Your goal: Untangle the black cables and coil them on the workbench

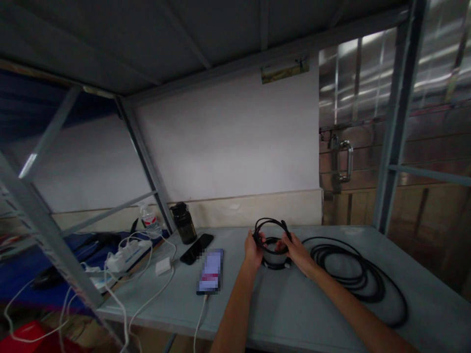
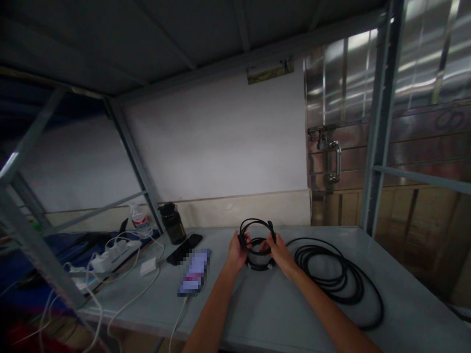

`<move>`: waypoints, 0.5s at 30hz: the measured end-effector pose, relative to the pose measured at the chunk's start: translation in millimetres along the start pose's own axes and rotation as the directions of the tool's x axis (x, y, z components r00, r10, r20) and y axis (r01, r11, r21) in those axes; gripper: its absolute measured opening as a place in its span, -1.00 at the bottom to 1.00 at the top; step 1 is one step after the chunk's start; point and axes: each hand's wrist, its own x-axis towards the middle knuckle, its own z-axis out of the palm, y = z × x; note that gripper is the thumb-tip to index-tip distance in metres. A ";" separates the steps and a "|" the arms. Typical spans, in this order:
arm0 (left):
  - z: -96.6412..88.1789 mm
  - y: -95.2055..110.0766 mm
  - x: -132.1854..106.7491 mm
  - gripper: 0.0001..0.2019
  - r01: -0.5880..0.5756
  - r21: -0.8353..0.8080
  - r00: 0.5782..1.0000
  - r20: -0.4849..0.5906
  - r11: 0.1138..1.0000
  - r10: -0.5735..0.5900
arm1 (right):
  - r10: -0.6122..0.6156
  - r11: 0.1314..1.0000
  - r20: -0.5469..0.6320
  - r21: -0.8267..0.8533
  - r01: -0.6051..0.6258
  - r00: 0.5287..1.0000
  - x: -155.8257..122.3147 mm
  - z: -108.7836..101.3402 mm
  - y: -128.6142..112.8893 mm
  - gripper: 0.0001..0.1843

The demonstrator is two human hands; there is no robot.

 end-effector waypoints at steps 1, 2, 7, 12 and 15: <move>-1.5 -0.7 1.3 -0.67 -0.019 -0.018 1.000 -0.006 1.000 0.019 | 0.004 1.000 0.001 -0.023 -0.004 1.000 0.6 -0.5 -1.1 -0.15; -3.0 -1.1 2.5 -0.65 -0.039 -0.037 0.999 -0.016 0.999 0.039 | -0.011 0.998 -0.001 -0.060 0.011 1.000 1.6 -1.0 -2.2 -0.14; -8.2 -0.2 6.2 -0.60 -0.082 -0.064 0.995 -0.063 0.995 0.078 | -0.134 0.970 -0.020 -0.206 0.127 0.991 5.0 -3.9 -5.6 -0.19; -5.5 1.2 4.8 -0.60 -0.074 -0.040 0.996 -0.045 0.996 0.072 | -0.122 0.978 -0.014 -0.172 0.117 0.992 2.4 -5.8 -4.8 0.06; -2.1 2.4 2.7 -0.57 -0.100 0.019 0.994 -0.038 0.995 0.100 | -0.127 0.981 0.022 -0.144 0.129 0.992 3.0 -6.9 -3.5 0.05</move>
